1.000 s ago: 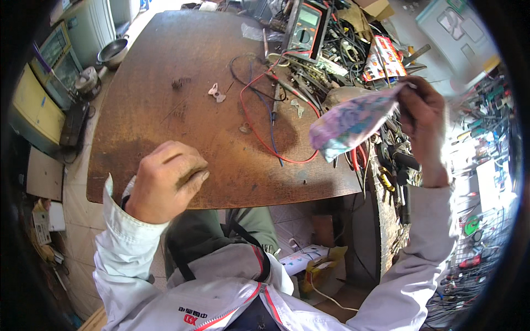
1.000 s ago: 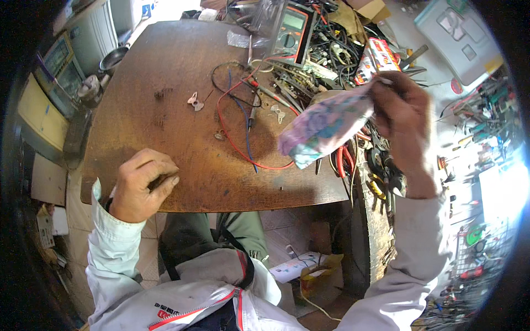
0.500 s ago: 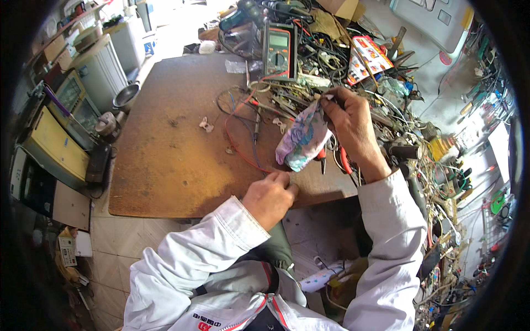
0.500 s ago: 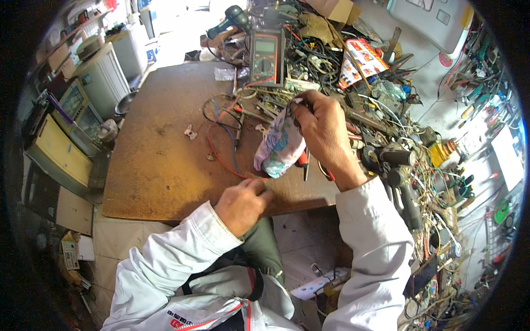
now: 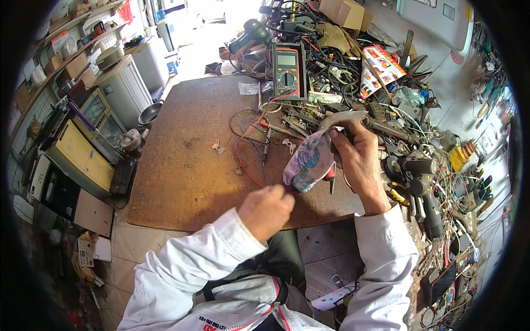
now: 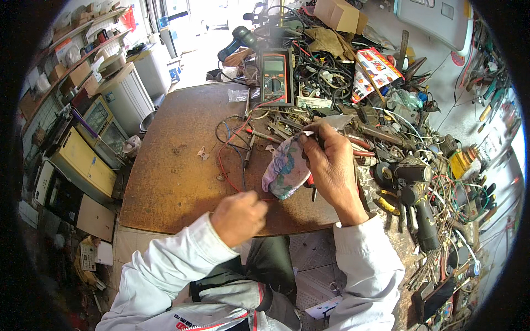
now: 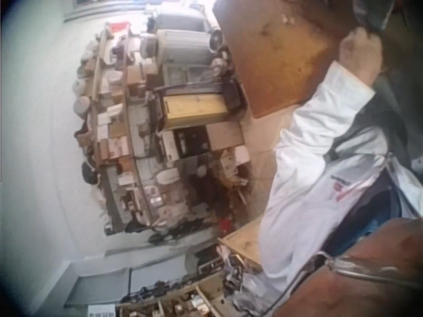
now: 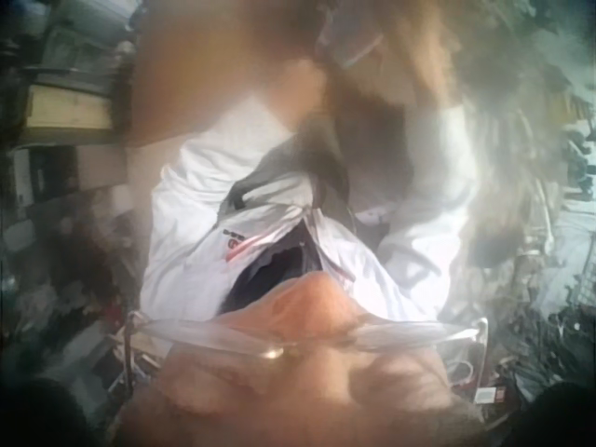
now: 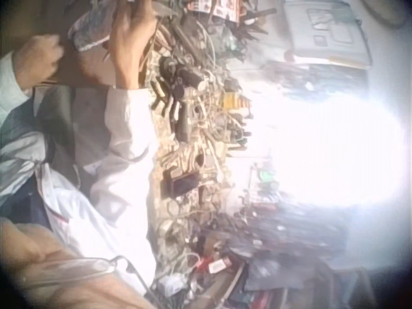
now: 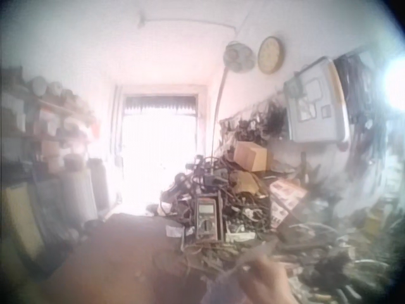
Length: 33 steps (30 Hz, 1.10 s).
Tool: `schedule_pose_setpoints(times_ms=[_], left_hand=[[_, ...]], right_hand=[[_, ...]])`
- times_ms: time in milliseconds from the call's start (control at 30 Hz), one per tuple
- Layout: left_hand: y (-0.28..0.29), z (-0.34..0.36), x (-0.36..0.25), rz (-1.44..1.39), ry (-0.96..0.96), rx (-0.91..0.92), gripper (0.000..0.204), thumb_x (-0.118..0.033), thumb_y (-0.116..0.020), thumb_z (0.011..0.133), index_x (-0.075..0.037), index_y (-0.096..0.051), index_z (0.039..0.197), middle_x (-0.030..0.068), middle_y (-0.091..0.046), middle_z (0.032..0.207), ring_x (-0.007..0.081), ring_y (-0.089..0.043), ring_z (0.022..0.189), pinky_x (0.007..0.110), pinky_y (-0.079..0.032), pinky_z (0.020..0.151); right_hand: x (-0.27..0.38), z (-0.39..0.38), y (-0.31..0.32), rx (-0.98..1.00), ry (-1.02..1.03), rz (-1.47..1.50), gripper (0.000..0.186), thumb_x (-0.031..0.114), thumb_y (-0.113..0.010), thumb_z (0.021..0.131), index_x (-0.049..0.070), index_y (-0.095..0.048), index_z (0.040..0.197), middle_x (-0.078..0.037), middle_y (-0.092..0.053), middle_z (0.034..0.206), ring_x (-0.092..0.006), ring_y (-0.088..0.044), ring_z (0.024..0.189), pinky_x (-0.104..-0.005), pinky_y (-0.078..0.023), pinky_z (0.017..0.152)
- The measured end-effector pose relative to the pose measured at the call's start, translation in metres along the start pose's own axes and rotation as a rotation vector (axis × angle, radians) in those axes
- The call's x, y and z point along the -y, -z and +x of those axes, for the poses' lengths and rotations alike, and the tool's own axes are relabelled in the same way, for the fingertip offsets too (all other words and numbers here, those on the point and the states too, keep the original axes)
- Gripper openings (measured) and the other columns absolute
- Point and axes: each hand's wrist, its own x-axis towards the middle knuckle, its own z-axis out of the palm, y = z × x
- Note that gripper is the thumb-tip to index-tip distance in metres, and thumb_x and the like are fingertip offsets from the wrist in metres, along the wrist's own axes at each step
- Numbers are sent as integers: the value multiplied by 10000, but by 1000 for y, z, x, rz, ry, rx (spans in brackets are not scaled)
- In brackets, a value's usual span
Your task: The person works at a cluttered workbench, handling small electronic components and wires. They use a multimeter to test connections and manipulate various tools and parts on the table.
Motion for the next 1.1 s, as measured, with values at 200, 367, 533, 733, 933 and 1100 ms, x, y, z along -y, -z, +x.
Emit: schedule_pose_setpoints(times_ms=[200, 367, 533, 733, 933, 1100], left_hand=[[23, 75, 65, -68, 42, -201, 175, -36, -716, 709, -10, -695, 881, 173, -640, 822, 370, -643, 784, 440, -532, 696], [5, 107, 92, -488, 186, -234, 151, -111, -681, 872, 26, -693, 934, 98, -687, 815, 213, -661, 744, 362, -536, 683], [45, 116, 70, -1062, 247, -39, 330, -327, -668, 943, 1, -672, 974, 11, -640, 790, 67, -577, 711, 227, -465, 592], [64, 111, 50, -1049, 95, 88, 231, -208, -731, 884, 14, -671, 864, -10, -627, 745, 35, -540, 666, 233, -451, 566], [60, 100, 47, -1223, 149, 126, 144, -123, -702, 901, 15, -676, 935, -7, -637, 797, 44, -542, 699, 216, -447, 612], [70, 88, 36, -1227, 106, 133, 112, -77, -699, 888, 24, -682, 934, 14, -651, 810, 53, -568, 720, 222, -468, 633]], right_hand=[[0, 0, 4, -16, -2, 12, 84, 52, -603, 935, -21, -618, 973, 5, -561, 678, -48, -471, 587, -227, -389, 526], [1, -3, -11, 0, 141, -93, 118, 4, -605, 906, -40, -617, 1015, -103, -651, 752, -114, -605, 682, -291, -492, 611], [6, -21, -23, 105, 471, -398, 153, 2, -604, 863, 7, -599, 1016, -192, -638, 812, -380, -654, 690, -435, -523, 573], [10, -46, -42, 263, 605, -512, 287, -17, -579, 817, -9, -553, 1102, -166, -605, 811, -361, -631, 633, -442, -506, 524], [16, -68, -32, 63, 475, -442, 443, 33, -638, 859, 34, -482, 1273, -201, -659, 866, -382, -661, 703, -456, -528, 580], [14, -67, -7, 36, 487, -668, 390, 5, -623, 831, 54, -538, 1208, -169, -620, 819, -354, -638, 627, -433, -501, 523]])
